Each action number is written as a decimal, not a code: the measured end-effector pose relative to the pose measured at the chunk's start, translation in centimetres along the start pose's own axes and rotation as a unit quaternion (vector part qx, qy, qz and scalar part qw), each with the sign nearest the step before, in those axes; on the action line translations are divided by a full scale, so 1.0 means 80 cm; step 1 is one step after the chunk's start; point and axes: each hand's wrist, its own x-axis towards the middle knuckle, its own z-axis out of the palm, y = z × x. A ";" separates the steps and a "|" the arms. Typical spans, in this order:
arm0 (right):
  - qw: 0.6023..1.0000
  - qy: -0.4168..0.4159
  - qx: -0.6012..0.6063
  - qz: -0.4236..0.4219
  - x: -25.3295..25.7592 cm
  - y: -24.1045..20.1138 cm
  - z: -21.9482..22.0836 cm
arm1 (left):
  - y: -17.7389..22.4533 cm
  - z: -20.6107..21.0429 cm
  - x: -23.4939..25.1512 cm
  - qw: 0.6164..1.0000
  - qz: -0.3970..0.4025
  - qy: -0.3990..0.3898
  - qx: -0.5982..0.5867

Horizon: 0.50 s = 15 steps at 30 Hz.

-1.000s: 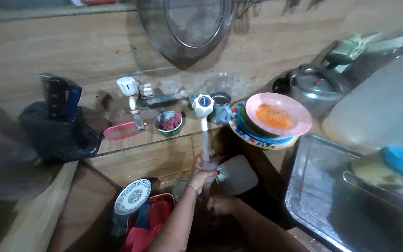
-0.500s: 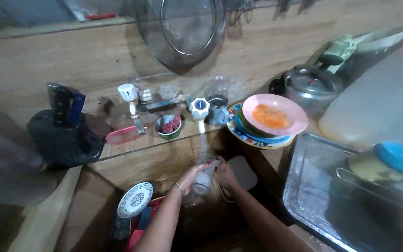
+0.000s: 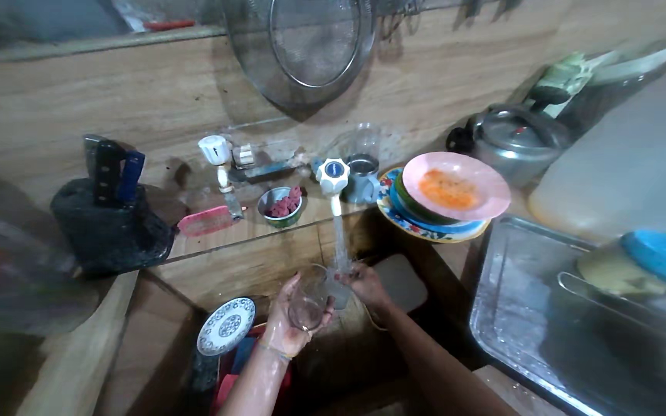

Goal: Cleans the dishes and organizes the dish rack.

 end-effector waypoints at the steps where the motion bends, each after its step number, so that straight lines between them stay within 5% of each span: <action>1: 1.000 -0.011 -0.012 -0.007 -0.004 -0.005 0.000 | -0.003 -0.001 -0.015 0.997 0.058 -0.034 0.036; 5: 0.998 -0.030 -0.049 -0.040 -0.008 0.002 0.003 | -0.011 -0.016 -0.074 0.893 0.273 -0.329 0.142; 8: 0.998 -0.022 -0.044 -0.033 -0.001 0.021 0.004 | -0.018 0.013 -0.140 0.822 0.340 -0.405 0.209; 11: 0.998 -0.030 -0.057 -0.015 -0.002 0.031 0.003 | -0.028 0.029 -0.188 0.796 0.345 -0.415 0.275; 15: 0.996 -0.036 -0.082 -0.024 -0.003 0.036 -0.003 | -0.074 0.035 -0.178 0.733 0.414 -0.316 0.438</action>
